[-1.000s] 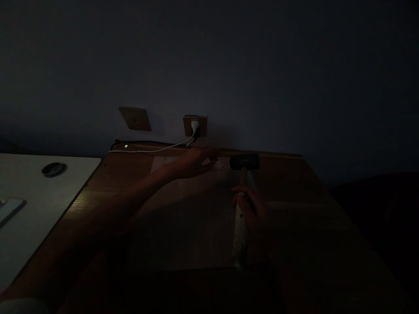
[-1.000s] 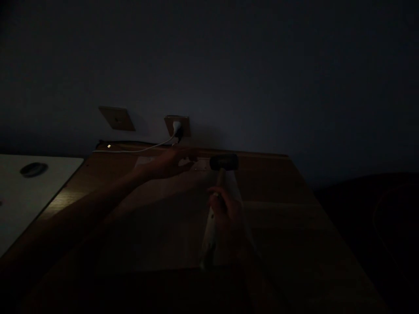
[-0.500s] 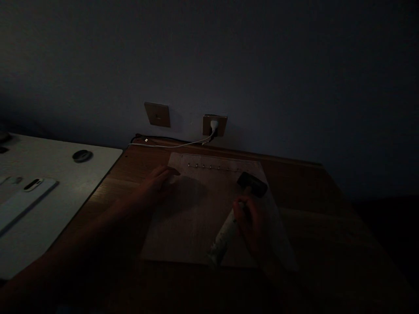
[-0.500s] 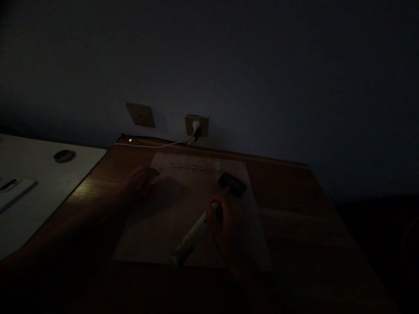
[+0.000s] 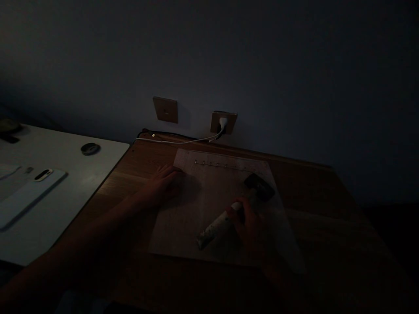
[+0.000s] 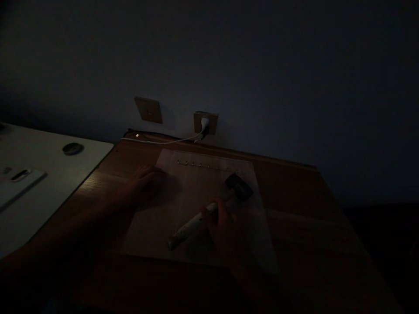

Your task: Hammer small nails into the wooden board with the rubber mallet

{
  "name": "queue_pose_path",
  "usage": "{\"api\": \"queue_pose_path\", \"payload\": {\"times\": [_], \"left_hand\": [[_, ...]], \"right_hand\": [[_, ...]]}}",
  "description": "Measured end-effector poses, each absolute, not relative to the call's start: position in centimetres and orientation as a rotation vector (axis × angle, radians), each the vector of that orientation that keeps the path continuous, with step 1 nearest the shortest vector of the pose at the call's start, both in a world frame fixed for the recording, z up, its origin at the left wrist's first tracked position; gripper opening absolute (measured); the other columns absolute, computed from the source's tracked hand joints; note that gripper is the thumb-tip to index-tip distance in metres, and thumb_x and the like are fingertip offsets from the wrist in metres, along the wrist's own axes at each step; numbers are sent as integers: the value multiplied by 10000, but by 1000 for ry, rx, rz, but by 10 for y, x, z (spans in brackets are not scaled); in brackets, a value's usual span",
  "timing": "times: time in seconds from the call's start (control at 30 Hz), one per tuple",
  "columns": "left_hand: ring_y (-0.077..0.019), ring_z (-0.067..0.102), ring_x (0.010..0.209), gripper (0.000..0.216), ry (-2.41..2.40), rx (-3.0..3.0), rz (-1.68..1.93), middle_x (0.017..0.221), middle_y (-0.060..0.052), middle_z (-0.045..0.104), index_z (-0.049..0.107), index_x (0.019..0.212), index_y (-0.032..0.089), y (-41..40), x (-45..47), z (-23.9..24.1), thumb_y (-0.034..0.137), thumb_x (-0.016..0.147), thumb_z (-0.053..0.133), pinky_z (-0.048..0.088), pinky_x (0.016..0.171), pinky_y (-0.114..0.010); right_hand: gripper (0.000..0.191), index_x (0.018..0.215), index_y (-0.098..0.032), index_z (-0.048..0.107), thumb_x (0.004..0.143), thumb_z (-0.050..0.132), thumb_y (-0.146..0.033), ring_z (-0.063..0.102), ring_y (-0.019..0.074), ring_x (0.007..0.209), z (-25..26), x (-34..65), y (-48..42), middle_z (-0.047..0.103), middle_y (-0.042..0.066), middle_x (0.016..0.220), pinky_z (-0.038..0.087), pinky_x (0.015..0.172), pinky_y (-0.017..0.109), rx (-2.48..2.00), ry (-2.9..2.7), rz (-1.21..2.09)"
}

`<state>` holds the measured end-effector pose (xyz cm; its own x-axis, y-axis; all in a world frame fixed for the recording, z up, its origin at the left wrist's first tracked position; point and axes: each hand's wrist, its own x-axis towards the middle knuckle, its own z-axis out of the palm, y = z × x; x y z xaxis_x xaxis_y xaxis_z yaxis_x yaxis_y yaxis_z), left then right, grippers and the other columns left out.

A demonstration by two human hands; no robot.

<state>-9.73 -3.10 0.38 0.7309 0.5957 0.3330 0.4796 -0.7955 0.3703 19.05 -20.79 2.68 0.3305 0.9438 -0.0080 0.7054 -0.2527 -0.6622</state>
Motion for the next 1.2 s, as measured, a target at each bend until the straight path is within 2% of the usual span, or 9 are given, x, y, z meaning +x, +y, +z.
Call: {"api": "queue_pose_path", "payload": {"times": [0.27,0.4,0.47,0.57,0.67,0.77,0.83,1.07,1.2], "left_hand": [[-292,582,1206,328,898,2677,623,1292,-128,663,616,1319,190,-31,-99,0,288,1017,532,451,1060,-479],[-311,579,1241,359,930,2683,602,1353,-147,639,606,1356,191,-31,-99,4,322,1033,520,457,1084,-510],[-337,537,1347,459,936,2691,556,1485,-165,568,549,1463,213,-32,-103,13,373,1033,543,430,1142,-548],[-388,328,1564,692,890,2716,398,1717,-162,320,380,1632,277,-37,-122,28,484,1009,600,326,1241,-608],[-408,165,1635,908,803,2748,175,1791,-97,154,269,1684,374,-45,-150,37,574,916,709,214,1290,-640],[-409,195,1626,1063,801,2765,47,1790,-82,130,229,1687,418,-51,-171,35,591,806,800,184,1299,-638],[-411,210,1619,1107,802,2747,-23,1782,-99,141,232,1686,406,-53,-176,32,592,769,822,179,1299,-642],[-481,172,1603,1097,798,2649,-228,1760,-131,170,267,1681,376,-56,-165,27,588,764,831,304,1233,-699],[-469,195,1607,1130,737,2697,-189,1766,-146,167,215,1697,372,-67,-140,16,577,773,832,265,1256,-689]], "right_hand": [[599,1164,-247,740,976,469,-747,685,257,640,20,190,-207,731,62,740,487,600,343,-2101,-1588,428],[618,1241,-234,751,995,457,-719,701,263,642,19,195,-206,753,83,759,503,588,351,-2117,-1653,363],[623,1324,-227,719,1005,461,-696,702,255,635,21,201,-207,759,75,782,524,602,359,-2078,-1667,352],[576,1401,-234,667,1025,493,-634,695,238,619,24,214,-214,744,44,774,540,608,361,-1986,-1667,329],[441,1325,-238,696,1049,521,-535,741,265,792,22,229,-231,771,78,902,587,737,404,-1903,-1668,110],[374,1260,-228,718,1060,515,-470,722,326,1101,11,244,-249,771,139,1158,575,969,514,-1860,-1710,-138],[382,1265,-218,720,1071,493,-456,695,337,1193,3,252,-258,757,149,1236,557,1030,548,-1820,-1782,-183],[372,1210,-191,753,1090,461,-388,708,326,1212,-7,265,-269,778,139,1256,556,1019,550,-1842,-1909,-270],[439,1168,-211,762,1098,399,-448,709,332,1215,-9,286,-280,772,138,1276,539,1019,560,-1963,-1881,-292]]}}
